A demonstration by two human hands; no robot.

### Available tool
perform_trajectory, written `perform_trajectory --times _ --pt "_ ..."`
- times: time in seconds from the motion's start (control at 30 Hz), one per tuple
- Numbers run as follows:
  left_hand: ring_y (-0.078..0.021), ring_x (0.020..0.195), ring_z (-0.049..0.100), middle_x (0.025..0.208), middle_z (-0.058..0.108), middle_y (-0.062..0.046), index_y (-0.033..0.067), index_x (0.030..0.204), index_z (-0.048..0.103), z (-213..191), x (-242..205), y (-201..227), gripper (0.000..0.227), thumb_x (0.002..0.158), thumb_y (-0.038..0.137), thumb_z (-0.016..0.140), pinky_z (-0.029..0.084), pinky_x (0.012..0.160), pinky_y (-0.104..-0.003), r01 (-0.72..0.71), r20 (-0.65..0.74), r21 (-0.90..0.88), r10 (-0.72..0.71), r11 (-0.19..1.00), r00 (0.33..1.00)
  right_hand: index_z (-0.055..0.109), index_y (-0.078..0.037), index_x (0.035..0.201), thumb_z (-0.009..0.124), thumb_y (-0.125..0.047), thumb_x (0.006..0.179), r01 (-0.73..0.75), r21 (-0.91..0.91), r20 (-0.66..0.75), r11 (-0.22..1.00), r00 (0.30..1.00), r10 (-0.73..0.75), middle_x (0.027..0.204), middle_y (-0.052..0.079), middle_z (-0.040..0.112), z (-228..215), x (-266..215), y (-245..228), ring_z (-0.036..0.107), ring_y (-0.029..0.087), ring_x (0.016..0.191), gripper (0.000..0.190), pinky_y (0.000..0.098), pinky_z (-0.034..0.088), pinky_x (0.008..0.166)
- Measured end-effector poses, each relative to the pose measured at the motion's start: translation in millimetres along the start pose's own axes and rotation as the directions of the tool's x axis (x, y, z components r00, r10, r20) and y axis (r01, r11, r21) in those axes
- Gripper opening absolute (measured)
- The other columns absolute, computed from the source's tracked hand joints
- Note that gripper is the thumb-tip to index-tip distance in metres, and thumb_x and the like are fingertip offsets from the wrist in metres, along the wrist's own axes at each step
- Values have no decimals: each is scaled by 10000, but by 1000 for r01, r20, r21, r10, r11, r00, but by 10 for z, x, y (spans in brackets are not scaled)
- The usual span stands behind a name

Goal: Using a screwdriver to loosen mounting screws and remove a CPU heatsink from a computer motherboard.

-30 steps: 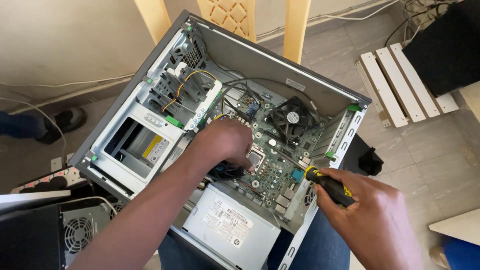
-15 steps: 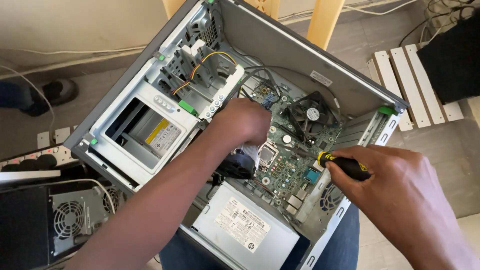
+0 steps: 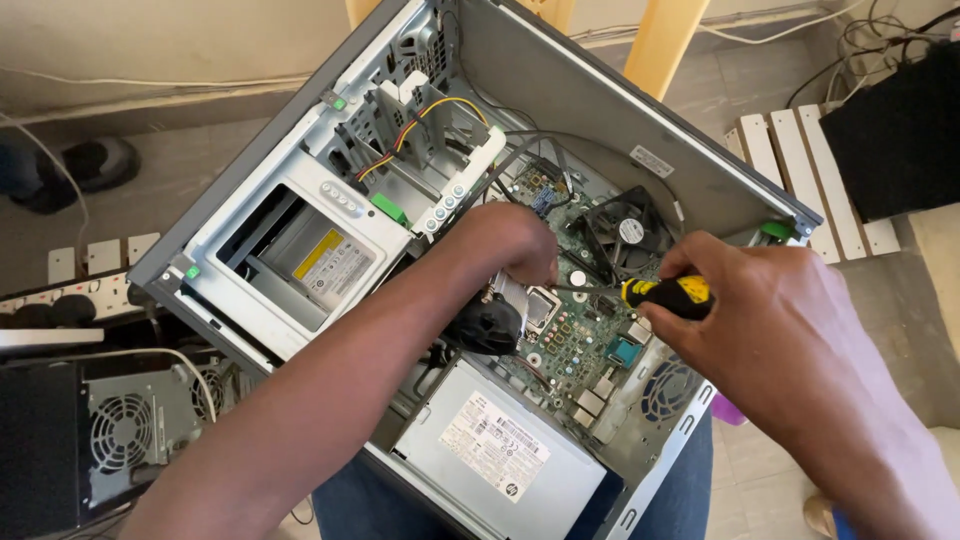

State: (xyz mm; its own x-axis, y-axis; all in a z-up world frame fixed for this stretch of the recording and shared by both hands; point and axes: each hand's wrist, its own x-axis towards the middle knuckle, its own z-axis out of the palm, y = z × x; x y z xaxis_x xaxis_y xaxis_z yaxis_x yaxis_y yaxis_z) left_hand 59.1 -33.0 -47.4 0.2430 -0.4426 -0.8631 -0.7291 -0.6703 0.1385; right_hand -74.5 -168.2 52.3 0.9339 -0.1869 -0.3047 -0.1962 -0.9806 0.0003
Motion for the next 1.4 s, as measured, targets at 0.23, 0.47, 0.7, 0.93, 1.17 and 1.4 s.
perform_trajectory --times 0.23,0.47,0.7,0.93,1.17,1.4 --pt "-294 1301 568 1481 549 -111 36 1417 567 24 4 -3 527 1073 395 392 507 1034 -441 2 -53 -57 -5 998 999 693 -274 1149 764 -253 849 -83 22 215 996 974 76 942 267 679 -268 53 -527 682 475 897 308 544 538 706" --pt "-293 1349 526 1544 487 -67 145 1476 530 47 13 6 445 1064 262 407 510 1045 -450 -17 -12 -36 17 999 1000 747 17 952 673 -280 903 -41 -52 328 998 943 56 1013 308 698 -251 132 -625 705 484 946 311 547 596 820" --pt "-332 1438 434 1637 369 -58 154 1533 464 31 95 -4 497 1040 169 398 463 1102 -466 -49 12 25 49 998 999 719 6 795 463 65 928 450 -356 296 819 886 -358 694 163 684 -165 158 -595 720 317 638 294 441 591 619" --pt "-286 965 722 1026 766 -57 204 1152 763 292 1016 -204 404 845 435 638 589 851 -453 -64 -286 -7 60 998 956 761 -93 656 713 -223 700 548 -328 1 769 814 -580 613 147 677 -103 404 -332 718 409 660 145 484 584 604" --pt "-309 1117 700 1185 737 -93 165 1290 687 261 955 -155 579 897 576 580 561 949 -460 -54 -252 -58 38 997 967 597 -103 710 479 -277 1140 679 506 -748 532 653 -123 529 62 560 446 475 -429 549 226 486 479 316 490 524" --pt "-295 1116 699 1170 744 -79 179 1291 692 321 480 -80 491 919 493 631 563 936 -450 -52 -224 -76 34 996 974 402 -159 484 276 -242 1170 806 574 -818 142 555 154 375 44 436 874 475 -687 434 126 312 703 218 366 407"
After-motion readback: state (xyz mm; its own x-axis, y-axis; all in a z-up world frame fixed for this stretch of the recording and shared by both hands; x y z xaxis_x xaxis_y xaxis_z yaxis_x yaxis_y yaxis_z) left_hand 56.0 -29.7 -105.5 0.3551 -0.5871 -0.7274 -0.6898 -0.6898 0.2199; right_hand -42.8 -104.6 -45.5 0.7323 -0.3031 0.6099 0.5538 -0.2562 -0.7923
